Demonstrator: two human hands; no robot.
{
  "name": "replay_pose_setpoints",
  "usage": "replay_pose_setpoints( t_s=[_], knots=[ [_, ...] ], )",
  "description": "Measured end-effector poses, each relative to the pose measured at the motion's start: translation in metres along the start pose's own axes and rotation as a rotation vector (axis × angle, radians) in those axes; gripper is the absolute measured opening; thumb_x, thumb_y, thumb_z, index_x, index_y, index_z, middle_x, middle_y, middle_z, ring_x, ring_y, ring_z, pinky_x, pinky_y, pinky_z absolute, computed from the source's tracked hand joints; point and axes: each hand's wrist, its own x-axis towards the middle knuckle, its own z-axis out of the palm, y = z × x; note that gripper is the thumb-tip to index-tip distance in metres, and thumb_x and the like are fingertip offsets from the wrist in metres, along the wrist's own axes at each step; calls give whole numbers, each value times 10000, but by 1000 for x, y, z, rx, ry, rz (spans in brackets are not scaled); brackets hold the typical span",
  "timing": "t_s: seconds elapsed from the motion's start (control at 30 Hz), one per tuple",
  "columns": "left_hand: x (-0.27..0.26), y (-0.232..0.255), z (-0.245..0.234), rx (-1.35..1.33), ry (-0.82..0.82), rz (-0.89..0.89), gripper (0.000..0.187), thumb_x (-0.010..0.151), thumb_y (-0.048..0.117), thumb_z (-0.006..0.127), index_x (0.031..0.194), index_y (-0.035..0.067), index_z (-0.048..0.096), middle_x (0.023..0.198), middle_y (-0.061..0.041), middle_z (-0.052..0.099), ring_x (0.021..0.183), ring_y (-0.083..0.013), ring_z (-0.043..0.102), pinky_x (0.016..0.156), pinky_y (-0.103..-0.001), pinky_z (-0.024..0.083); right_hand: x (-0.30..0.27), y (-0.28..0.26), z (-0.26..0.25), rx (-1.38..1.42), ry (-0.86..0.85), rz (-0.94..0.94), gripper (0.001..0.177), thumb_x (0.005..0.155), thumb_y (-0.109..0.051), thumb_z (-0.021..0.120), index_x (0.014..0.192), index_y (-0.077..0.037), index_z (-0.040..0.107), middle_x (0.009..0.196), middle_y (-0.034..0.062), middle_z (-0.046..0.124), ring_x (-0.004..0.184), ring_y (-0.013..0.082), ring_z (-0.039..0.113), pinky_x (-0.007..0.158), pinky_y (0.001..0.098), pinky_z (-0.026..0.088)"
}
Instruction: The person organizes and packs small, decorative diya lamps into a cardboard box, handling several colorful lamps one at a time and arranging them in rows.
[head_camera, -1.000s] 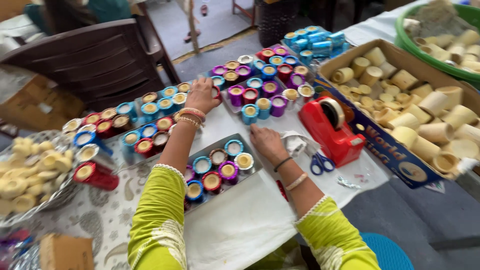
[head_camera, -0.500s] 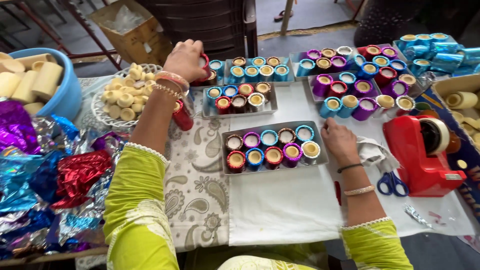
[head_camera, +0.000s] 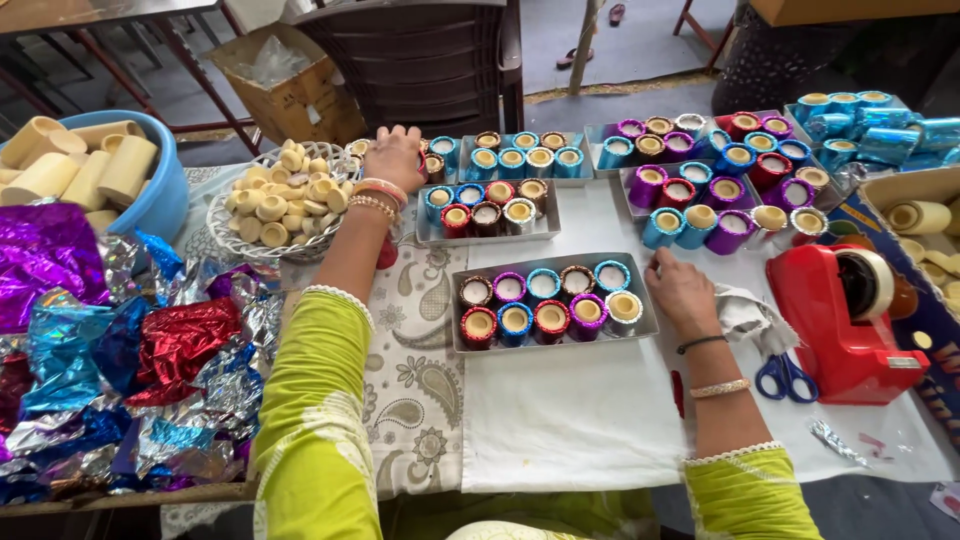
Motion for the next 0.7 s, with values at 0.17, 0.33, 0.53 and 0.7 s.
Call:
replay_pose_setpoints(
  t_s=[0.17,0.33,0.53,0.7],
  knots=[
    [2,15,2,14,27,3,474,698,171,845,1113,101,628,1155,-127,645,1145,-349,587,937,-467,513,-2,-1,-1,21,17,1,241,952,-352,579,1102,-173,638,990,181,746,950,414,702,840,541,540],
    [15,43,-19,-34,66,36,480,670,151,837,1093,70,624,1127,-142,644,1111,-354,594,911,-461,523,-2,1,2,22,30,-11,231,955,-346,589,1093,-163,616,965,179,738,919,416,701,811,543,542],
    [36,98,-43,-262,174,109,434,722,207,848,1059,43,628,1091,-148,645,1071,-336,612,924,-443,550,-2,2,5,54,70,-41,226,944,-345,603,1078,-162,605,947,173,733,898,414,698,800,547,539],
    [51,145,-41,-395,187,181,493,704,177,840,1127,46,624,1132,-138,634,1100,-325,601,923,-422,555,-3,-1,1,49,57,-21,210,954,-341,594,1069,-166,599,940,166,732,884,414,697,796,545,542]
  ],
)
